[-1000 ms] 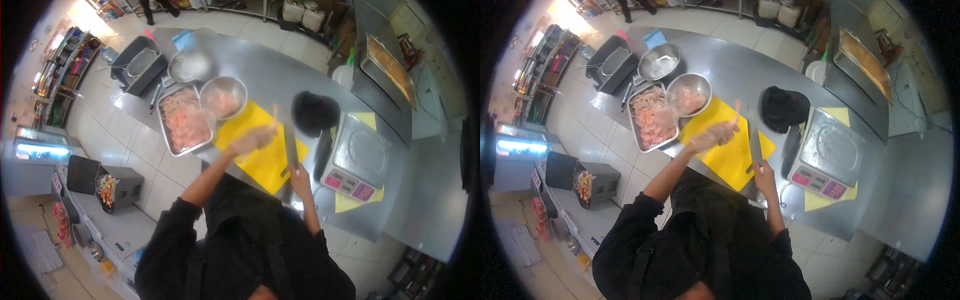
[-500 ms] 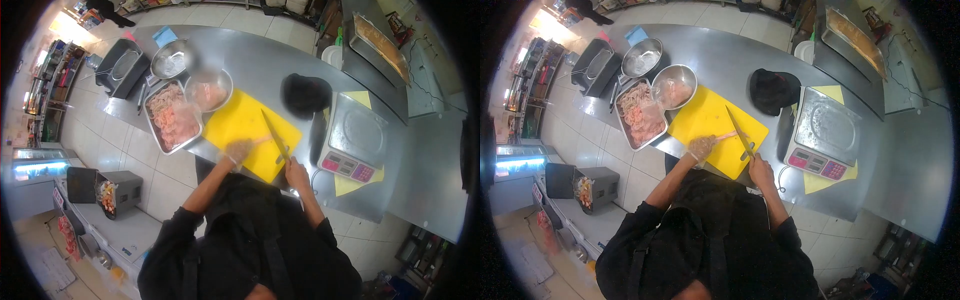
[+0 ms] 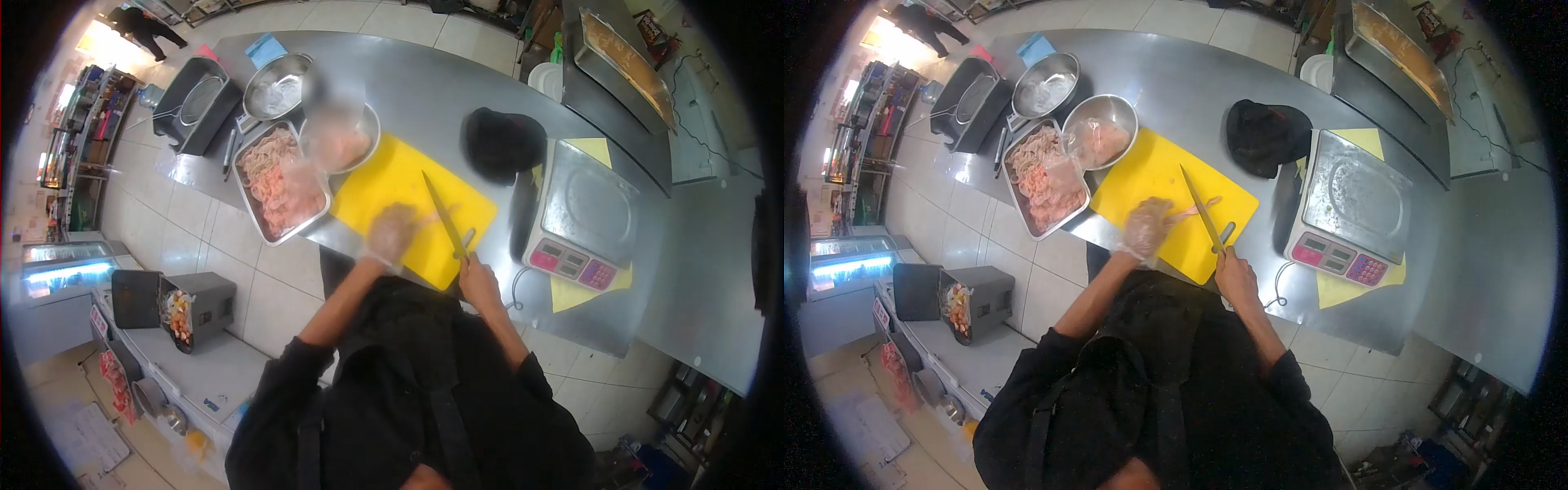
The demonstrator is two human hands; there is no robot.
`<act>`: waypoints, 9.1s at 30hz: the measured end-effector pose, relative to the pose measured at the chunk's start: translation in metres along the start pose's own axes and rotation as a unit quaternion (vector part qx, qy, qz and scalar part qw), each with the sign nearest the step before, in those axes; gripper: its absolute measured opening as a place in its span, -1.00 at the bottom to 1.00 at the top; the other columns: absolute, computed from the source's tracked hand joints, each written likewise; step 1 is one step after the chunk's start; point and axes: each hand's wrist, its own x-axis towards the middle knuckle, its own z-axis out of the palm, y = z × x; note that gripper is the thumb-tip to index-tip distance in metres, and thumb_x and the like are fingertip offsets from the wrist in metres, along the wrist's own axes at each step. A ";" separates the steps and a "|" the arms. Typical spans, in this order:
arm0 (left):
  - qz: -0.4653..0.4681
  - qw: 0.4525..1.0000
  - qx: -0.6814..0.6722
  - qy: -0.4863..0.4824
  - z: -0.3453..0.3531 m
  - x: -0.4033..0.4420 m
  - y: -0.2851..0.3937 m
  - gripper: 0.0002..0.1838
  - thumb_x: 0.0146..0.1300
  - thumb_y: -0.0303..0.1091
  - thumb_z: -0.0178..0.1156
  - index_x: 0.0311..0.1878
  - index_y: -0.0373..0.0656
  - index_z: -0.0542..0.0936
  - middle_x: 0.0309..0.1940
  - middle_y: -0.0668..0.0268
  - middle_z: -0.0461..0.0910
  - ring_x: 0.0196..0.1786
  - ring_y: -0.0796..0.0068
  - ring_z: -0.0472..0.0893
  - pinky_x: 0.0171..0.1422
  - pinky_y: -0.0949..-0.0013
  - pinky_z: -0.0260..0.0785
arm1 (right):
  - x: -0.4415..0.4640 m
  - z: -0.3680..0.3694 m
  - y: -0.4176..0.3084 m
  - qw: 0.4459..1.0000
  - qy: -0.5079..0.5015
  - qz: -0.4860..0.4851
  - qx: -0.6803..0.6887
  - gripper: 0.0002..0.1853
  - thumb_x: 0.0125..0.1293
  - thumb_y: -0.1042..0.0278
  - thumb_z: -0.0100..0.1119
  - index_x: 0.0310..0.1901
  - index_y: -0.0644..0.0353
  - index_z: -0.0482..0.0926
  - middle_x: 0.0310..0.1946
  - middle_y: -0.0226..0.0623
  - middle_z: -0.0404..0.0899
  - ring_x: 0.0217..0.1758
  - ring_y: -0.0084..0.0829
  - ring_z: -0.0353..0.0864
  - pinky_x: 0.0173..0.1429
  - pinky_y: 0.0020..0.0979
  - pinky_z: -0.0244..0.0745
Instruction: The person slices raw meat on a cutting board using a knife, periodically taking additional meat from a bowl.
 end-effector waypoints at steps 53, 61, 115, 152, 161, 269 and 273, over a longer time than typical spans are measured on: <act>-0.050 0.996 -0.019 0.074 0.013 -0.034 0.006 -0.87 0.21 -0.29 0.38 -0.18 0.04 0.68 -0.30 0.34 0.61 -0.20 0.23 0.62 -0.15 0.13 0.43 | -0.023 0.006 -0.011 0.995 -0.096 -0.029 -0.027 -0.64 0.60 0.18 -0.12 0.05 0.37 0.46 -0.33 0.38 0.63 -0.16 0.42 0.63 0.03 0.25 0.51; 0.020 0.995 0.053 0.077 0.024 -0.040 0.000 -0.77 0.25 -0.33 0.31 -0.02 0.15 0.68 -0.26 0.40 0.55 -0.19 0.29 0.57 -0.13 0.17 0.40 | 0.024 0.040 -0.026 0.994 -0.022 -0.104 -0.016 -0.67 0.59 0.20 -0.09 0.00 0.38 0.46 -0.36 0.37 0.63 -0.17 0.38 0.65 -0.02 0.26 0.52; 0.018 0.986 0.168 -0.014 0.049 -0.042 -0.019 -0.61 0.34 -0.32 0.15 0.24 0.04 0.59 -0.27 0.24 0.60 -0.24 0.22 0.61 -0.21 0.14 0.43 | 0.014 -0.007 0.013 0.987 0.116 -0.033 0.102 -0.64 0.59 0.16 -0.06 0.00 0.36 0.49 -0.21 0.41 0.64 -0.08 0.42 0.62 -0.02 0.20 0.53; -0.160 0.986 -0.051 0.010 0.055 -0.022 -0.025 -0.68 0.56 -0.11 -0.03 -0.04 -0.23 0.44 -0.49 -0.01 0.59 -0.38 -0.13 0.66 -0.17 -0.10 0.51 | -0.007 0.000 -0.023 0.993 -0.066 -0.073 0.067 -0.56 0.56 0.06 -0.01 0.17 0.31 0.49 -0.02 0.37 0.62 0.15 0.31 0.56 0.24 0.13 0.46; -0.251 0.957 -0.124 -0.075 0.028 -0.018 -0.009 -0.54 0.58 -0.01 -0.07 -0.06 -0.30 0.50 -0.42 -0.10 0.65 -0.25 -0.16 0.70 -0.10 -0.09 0.51 | 0.021 0.039 -0.030 0.994 -0.029 -0.083 0.068 -0.62 0.57 0.13 -0.03 0.05 0.36 0.48 -0.14 0.37 0.64 -0.02 0.37 0.62 0.10 0.20 0.50; -0.185 0.970 -0.147 -0.056 0.009 -0.080 0.001 -0.72 0.36 -0.21 0.23 -0.37 -0.23 0.55 -0.38 -0.08 0.59 -0.24 -0.21 0.61 -0.19 -0.09 0.41 | 0.000 0.027 -0.034 1.000 0.004 -0.022 0.001 -0.60 0.60 0.13 -0.09 0.12 0.35 0.48 -0.21 0.36 0.65 -0.06 0.35 0.65 0.07 0.19 0.52; -0.215 0.965 -0.139 -0.062 0.007 -0.080 0.009 -0.72 0.35 -0.22 0.23 -0.36 -0.24 0.55 -0.37 -0.09 0.59 -0.24 -0.21 0.60 -0.17 -0.10 0.41 | -0.007 0.030 -0.025 1.000 0.023 -0.015 0.007 -0.63 0.60 0.15 -0.09 0.11 0.33 0.48 -0.22 0.36 0.66 -0.07 0.36 0.65 0.07 0.20 0.52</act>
